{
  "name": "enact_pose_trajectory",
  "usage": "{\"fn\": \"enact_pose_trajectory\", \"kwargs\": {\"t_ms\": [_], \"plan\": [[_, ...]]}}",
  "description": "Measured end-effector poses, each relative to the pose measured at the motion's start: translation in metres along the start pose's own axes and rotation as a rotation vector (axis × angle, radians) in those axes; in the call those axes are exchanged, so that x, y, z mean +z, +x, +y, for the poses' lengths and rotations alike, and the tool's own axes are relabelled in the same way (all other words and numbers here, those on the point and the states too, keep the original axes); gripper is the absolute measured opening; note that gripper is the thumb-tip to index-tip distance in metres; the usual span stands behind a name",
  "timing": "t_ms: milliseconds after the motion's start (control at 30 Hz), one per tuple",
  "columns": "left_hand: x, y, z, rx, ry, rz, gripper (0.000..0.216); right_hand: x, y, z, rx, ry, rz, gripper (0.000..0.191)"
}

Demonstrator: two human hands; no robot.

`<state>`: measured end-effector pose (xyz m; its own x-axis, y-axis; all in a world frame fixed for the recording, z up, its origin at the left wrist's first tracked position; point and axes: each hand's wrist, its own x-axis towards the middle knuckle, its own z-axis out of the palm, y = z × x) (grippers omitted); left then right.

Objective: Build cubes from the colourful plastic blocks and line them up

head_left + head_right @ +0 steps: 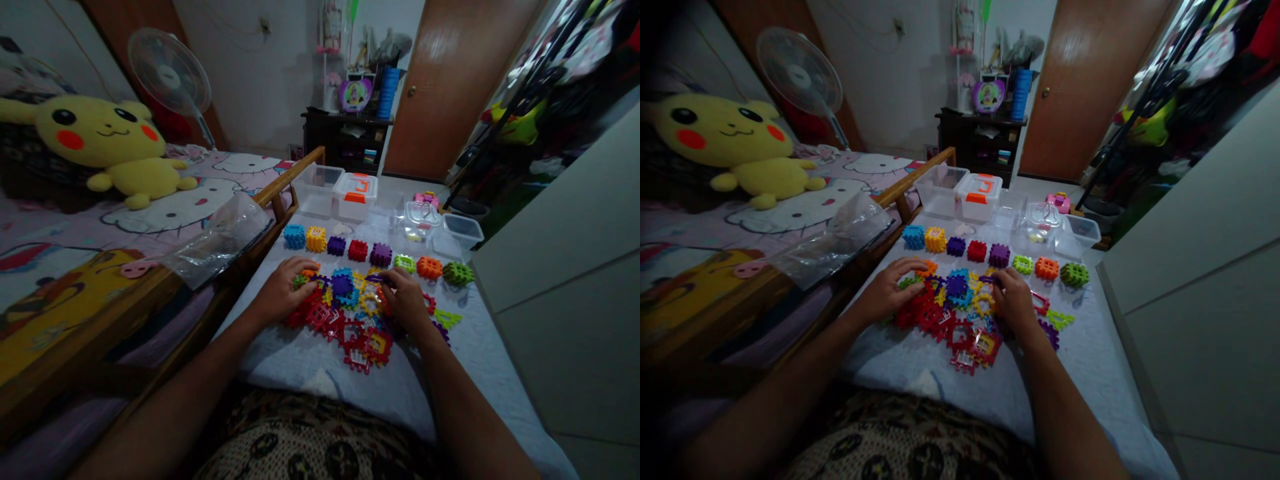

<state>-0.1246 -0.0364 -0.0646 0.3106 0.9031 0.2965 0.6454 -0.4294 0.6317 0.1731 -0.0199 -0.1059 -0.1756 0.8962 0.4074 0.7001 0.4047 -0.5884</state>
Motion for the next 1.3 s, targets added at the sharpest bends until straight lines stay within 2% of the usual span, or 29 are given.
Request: {"fn": "enact_pose_trajectory", "kwargs": {"t_ms": [133,300,433,533,667,767,867,933,1000,1133,1300], "plan": [[0.022,0.028,0.016,0.117,0.215,-0.192,0.037,0.004,-0.001,0.005,0.014,-0.098,0.002,0.024],[0.048,0.047,0.013,0.088,0.374,-0.290,0.038,0.001,-0.005,0.007,-0.070,-0.154,-0.175,0.029],[0.055,0.054,0.009,0.050,0.433,-0.303,0.042,-0.003,-0.009,0.010,-0.084,-0.149,-0.167,0.036],[0.056,0.057,0.009,0.073,0.369,-0.306,0.047,-0.003,-0.010,0.013,-0.063,-0.162,-0.150,0.041],[0.052,0.063,0.016,0.036,0.201,-0.350,0.024,0.000,-0.011,0.015,-0.023,-0.213,-0.220,0.052],[0.049,0.069,0.027,0.059,0.160,-0.259,0.012,0.003,-0.010,0.015,-0.007,-0.232,-0.250,0.054],[0.051,0.074,0.034,0.168,0.240,-0.142,0.012,0.004,-0.009,0.016,-0.019,-0.199,-0.223,0.051],[0.054,0.074,0.034,0.215,0.329,-0.156,0.013,0.003,-0.009,0.018,-0.029,-0.160,-0.191,0.049],[0.055,0.073,0.030,0.229,0.401,-0.237,0.013,0.002,-0.008,0.020,-0.034,-0.121,-0.168,0.046],[0.049,0.069,0.017,0.218,0.342,-0.443,0.029,-0.001,-0.008,0.018,-0.033,-0.064,-0.146,0.043],[0.033,0.073,0.008,0.160,0.220,-0.515,0.068,0.005,-0.004,0.003,-0.061,0.007,-0.120,0.041]]}}
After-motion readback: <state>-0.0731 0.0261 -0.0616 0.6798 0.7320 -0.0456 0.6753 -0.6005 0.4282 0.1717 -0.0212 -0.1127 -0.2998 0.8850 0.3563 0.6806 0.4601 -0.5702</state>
